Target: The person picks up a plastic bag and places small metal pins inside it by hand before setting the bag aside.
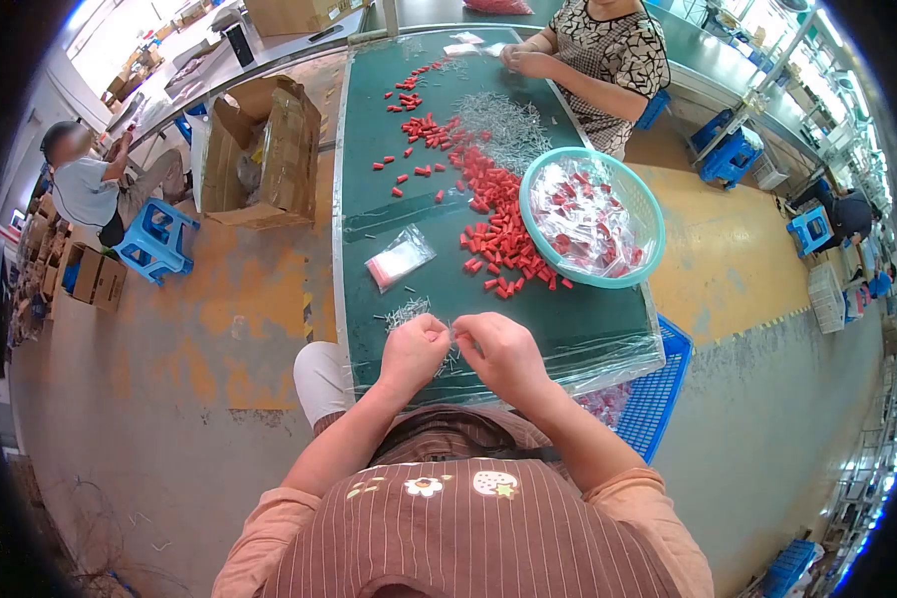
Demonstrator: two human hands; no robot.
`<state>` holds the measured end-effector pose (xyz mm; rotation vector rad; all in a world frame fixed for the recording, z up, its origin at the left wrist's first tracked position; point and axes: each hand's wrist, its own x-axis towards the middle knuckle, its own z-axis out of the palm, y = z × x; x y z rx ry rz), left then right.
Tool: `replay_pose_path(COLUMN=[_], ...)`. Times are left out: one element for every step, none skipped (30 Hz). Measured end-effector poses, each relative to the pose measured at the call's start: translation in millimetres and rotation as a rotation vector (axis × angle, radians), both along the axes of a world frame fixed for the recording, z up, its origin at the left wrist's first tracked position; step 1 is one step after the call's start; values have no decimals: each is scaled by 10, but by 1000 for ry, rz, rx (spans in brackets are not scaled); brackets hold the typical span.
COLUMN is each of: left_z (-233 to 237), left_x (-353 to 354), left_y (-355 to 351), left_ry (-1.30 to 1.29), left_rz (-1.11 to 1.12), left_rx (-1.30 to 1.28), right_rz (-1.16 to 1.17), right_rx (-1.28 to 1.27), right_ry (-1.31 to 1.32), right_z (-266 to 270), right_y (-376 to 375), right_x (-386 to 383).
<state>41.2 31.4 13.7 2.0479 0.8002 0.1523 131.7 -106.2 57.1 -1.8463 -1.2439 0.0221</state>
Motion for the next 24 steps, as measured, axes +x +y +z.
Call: replay_pose_path(left_z=[16,48,75,86,93,98,104,110,112,107,100,96,95,93,93,93,93,92,105,129,141,137,129,118], left_x=[4,0,-6,-11,-17,-27,-35,-36,-37,-37,-33,-27,-22,-17,-11,-6,-10,-9,-12,-23,-31,-38,-48,-58], left_y=[-19,-37,-45,-45,-42,-39,-33,-25,-19,-14,-9,-7,-13,-22,-30,-32,-35,-32,-18,1,18,32,44,45], left_ry=[-5,-9,-13,-19,-24,-29,-25,-22,-20,-18,-17,-16,-24,-31,-39,-48,-57,-65,-117,-169,-219,-230,-241,-250], left_rz=[-8,-15,-20,-17,-14,-13,-14,-15,-18,-19,-21,-24,-26,-30,-34,-53,-72,-89,-106,-123,-141,-166,-191,-214], left_rx=[11,22,34,19,4,-12,-22,-32,-42,-45,-47,-49,-58,-67,-76,-72,-68,-64,-200,-338,-476,-471,-465,-460], right_rz=[22,45,70,78,85,91,98,104,109,109,109,107,98,87,77,71,65,61,54,47,39,35,32,30], right_rx=[-35,-70,-104,-126,-147,-169,-149,-129,-109,-108,-106,-105,-127,-149,-170,-195,-220,-245,-228,-212,-195,-182,-169,-156], right_ry=[-59,-118,-176,-183,-189,-195,-187,-180,-173,-189,-207,-224,-267,-309,-352,-352,-352,-351,-253,-154,-55,42,139,237], right_z=[12,20,23,21,15,7,1,-3,-5,9,36,50,50,49,49,13,-55,-90,-88,-78,-74,-95,-135,-153], right_y=[10,22,33,42,48,47,43,37,29,14,-5,-16,-21,-24,-30,-41,-58,-70,-83,-101,-121,-136,-146,-155], right_x=[16,28,32,32,34,33,39,54,67,72,75,77,74,70,69,77,87,99,115,130,142,158,175,181])
